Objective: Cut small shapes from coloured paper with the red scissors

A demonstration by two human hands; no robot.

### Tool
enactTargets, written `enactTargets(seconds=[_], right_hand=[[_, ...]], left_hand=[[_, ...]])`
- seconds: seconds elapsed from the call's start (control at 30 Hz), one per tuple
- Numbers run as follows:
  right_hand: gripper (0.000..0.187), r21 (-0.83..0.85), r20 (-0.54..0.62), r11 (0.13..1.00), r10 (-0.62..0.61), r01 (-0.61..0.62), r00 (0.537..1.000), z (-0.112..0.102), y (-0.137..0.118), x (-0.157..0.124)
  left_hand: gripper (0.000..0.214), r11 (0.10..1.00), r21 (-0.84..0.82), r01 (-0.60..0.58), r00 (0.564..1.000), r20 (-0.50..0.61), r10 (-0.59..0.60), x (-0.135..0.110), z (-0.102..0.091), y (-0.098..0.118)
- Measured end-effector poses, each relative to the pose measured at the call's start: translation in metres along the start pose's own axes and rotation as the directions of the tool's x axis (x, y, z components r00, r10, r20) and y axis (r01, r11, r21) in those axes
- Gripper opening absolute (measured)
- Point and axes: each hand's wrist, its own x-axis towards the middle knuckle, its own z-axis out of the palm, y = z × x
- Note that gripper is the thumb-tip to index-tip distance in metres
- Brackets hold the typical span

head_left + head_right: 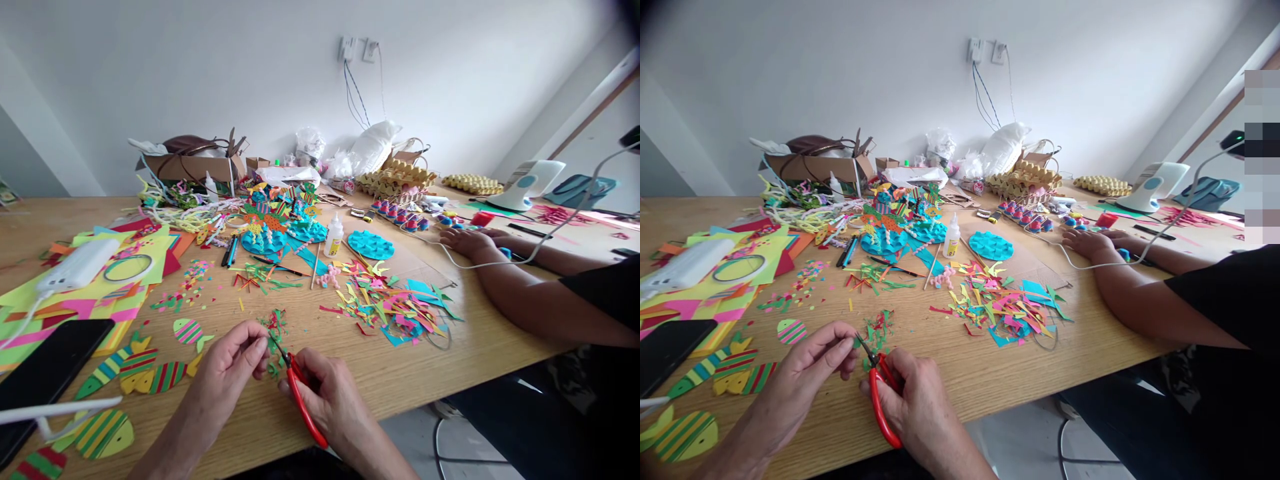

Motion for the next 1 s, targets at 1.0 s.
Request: enactTargets(seconds=[1.0], right_hand=[[0.028,0.031,0.018,1.000,0.002,-0.002,1.000,0.0004,0.0009,-0.0009]], left_hand=[[0.013,0.998,0.065,0.011,0.999,0.037,-0.013,0.0000,-0.0009,-0.0015]])
